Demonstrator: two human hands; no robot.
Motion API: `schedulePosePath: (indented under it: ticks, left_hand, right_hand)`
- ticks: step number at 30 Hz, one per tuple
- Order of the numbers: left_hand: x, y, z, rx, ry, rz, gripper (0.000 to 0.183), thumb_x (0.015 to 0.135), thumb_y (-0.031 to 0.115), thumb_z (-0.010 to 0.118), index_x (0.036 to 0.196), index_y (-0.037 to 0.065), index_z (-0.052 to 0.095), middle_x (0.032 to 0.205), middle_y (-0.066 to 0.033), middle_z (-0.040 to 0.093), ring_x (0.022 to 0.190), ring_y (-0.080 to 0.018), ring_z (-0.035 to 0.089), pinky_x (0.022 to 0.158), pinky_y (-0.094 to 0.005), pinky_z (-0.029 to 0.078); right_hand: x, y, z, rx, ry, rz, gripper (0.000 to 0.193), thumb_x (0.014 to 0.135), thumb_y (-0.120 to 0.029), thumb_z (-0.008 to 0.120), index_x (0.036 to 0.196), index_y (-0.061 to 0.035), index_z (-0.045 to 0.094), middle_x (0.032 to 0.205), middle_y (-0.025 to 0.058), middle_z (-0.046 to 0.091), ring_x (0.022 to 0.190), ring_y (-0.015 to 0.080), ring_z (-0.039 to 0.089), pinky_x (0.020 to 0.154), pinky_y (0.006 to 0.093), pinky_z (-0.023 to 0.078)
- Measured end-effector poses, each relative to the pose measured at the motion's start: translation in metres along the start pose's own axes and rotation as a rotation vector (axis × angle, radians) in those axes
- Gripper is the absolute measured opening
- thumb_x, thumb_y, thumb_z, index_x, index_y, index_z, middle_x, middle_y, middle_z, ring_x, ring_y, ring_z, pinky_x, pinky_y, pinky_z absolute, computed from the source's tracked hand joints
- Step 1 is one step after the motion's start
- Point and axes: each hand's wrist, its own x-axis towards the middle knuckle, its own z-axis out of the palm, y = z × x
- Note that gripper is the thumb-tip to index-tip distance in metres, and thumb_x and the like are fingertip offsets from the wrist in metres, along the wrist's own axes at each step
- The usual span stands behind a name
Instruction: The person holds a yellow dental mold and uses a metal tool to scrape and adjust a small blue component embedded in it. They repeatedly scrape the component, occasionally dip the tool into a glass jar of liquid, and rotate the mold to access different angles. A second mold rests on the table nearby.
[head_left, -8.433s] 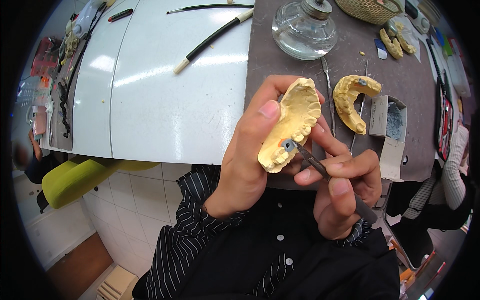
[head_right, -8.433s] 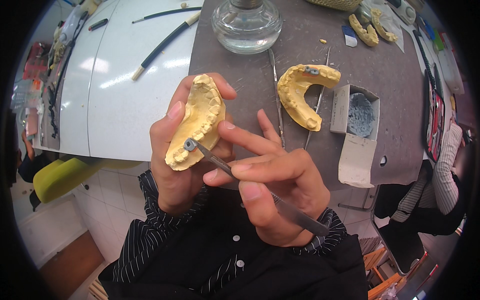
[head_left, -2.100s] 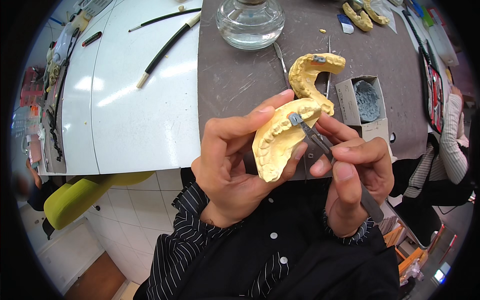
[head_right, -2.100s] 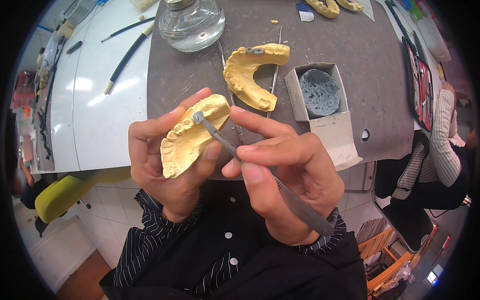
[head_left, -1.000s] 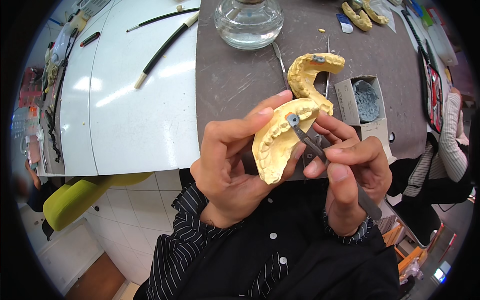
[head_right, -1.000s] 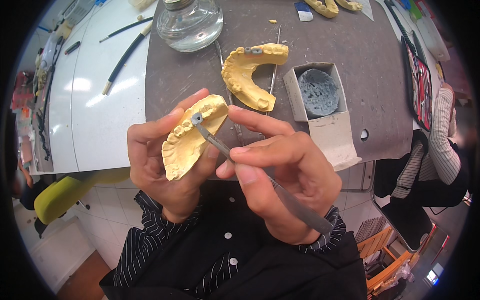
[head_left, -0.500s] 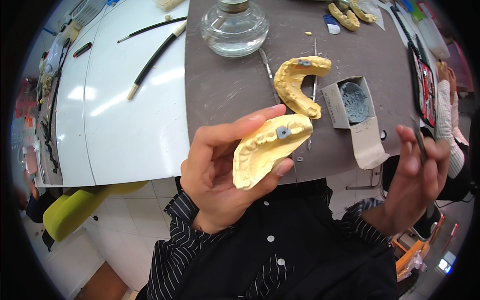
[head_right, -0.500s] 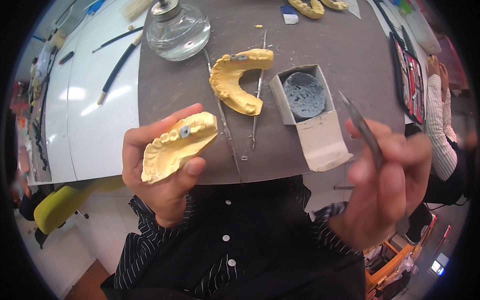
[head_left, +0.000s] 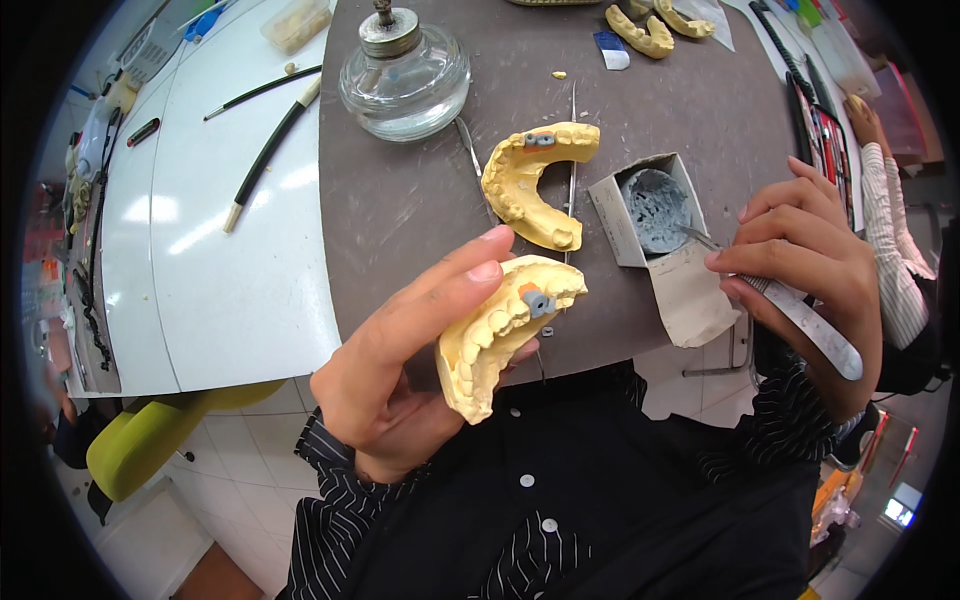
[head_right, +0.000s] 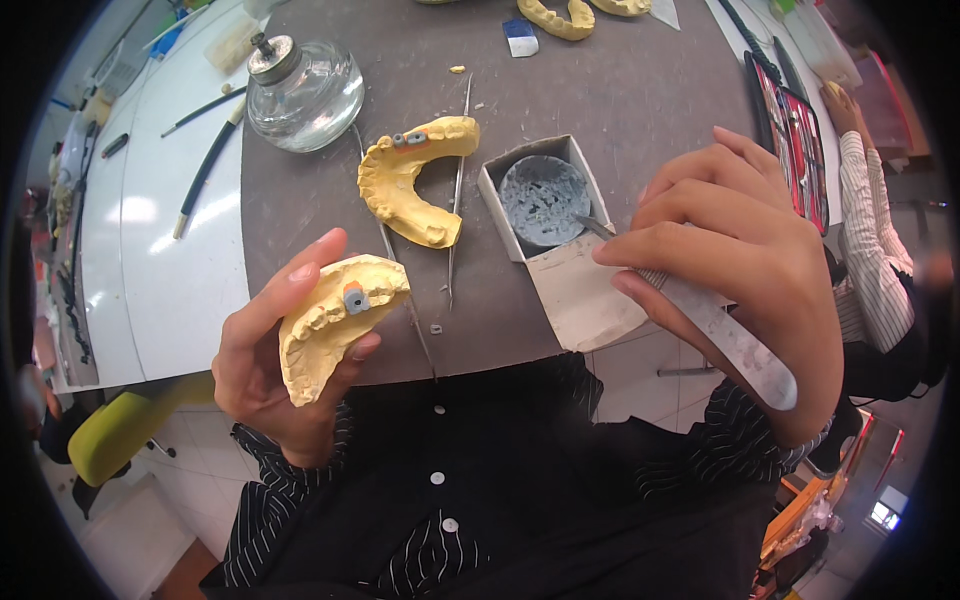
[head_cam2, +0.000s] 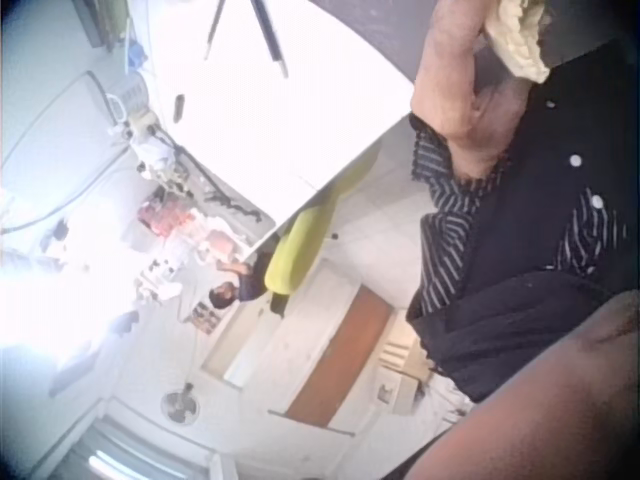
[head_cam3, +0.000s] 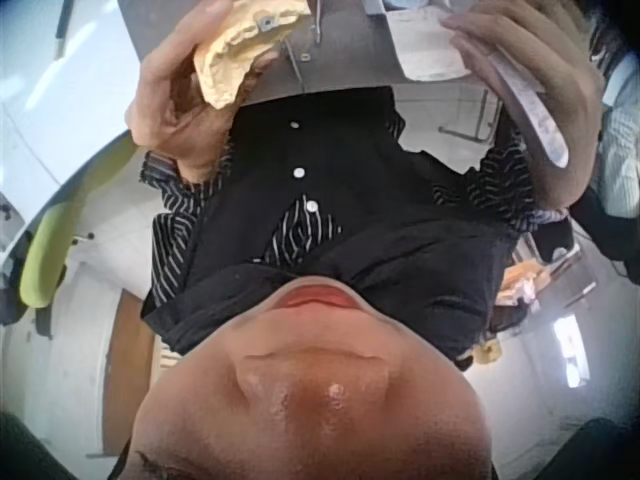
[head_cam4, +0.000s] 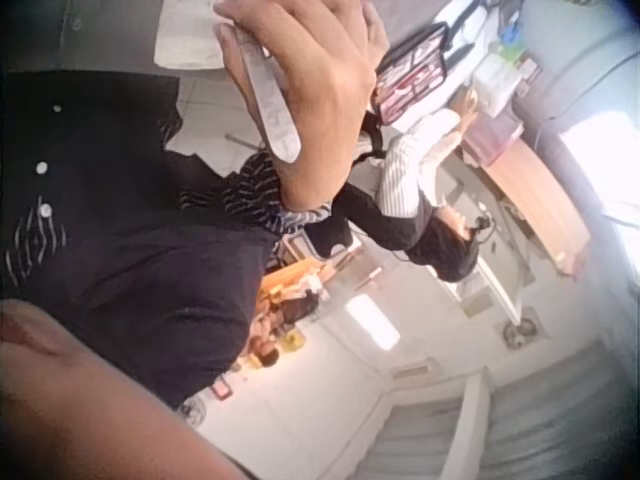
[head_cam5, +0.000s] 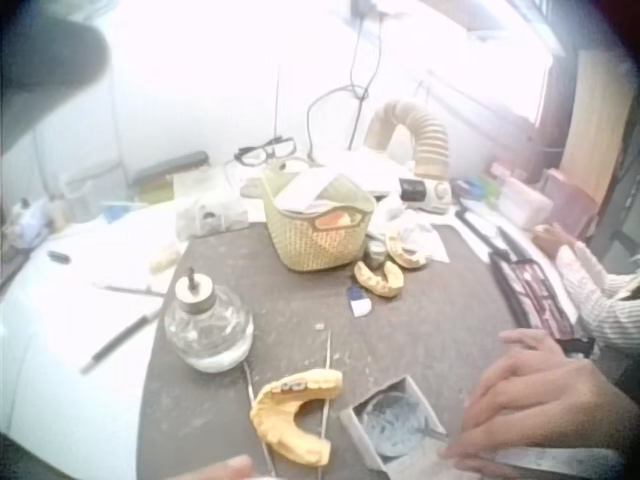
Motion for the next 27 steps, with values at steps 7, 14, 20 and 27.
schedulePosePath:
  ticks: [7,14,20,27]
  left_hand:
    - [0.009,-0.001,-0.004,0.115,-0.014,0.022,0.05,0.066,0.004,0.071,0.11,-0.004,0.049,0.104,-0.0269,0.055,0.094,-0.0271,0.059,0.081,-0.031,0.047]
    - [0.018,0.011,0.002,0.171,-0.065,0.0,0.05,0.067,0.005,0.071,0.11,-0.005,0.049,0.101,-0.024,0.058,0.092,-0.0254,0.059,0.079,-0.0305,0.047]
    - [0.025,0.014,0.01,0.214,-0.065,0.014,0.048,0.066,0.006,0.072,0.107,-0.006,0.051,0.099,-0.0218,0.059,0.092,-0.0252,0.059,0.079,-0.0308,0.048]
    - [0.024,0.012,0.014,0.188,-0.081,-0.028,0.046,0.064,0.005,0.073,0.104,-0.007,0.053,0.097,-0.0204,0.06,0.09,-0.0237,0.06,0.078,-0.0294,0.047]
  right_hand:
    - [0.0,0.004,-0.018,-0.05,0.029,-0.049,0.021,0.071,-0.022,0.061,0.08,-0.0032,0.063,0.073,0.0091,0.057,0.079,0.0232,0.056,0.094,0.0483,0.031]
    - [0.013,-0.021,0.025,0.486,0.352,-0.032,0.024,0.079,-0.021,0.054,0.089,-0.0004,0.061,0.085,0.0167,0.057,0.076,0.0228,0.057,0.071,0.032,0.044]
    - [0.023,-0.032,0.038,0.482,0.416,-0.012,0.031,0.054,-0.004,0.074,0.084,-0.0063,0.066,0.081,0.0104,0.056,0.07,0.0183,0.053,0.062,0.0264,0.043]
    - [0.023,-0.025,0.044,0.443,0.437,-0.056,0.031,0.053,-0.001,0.074,0.082,-0.0082,0.066,0.077,0.0075,0.056,0.068,0.017,0.051,0.057,0.0258,0.04]
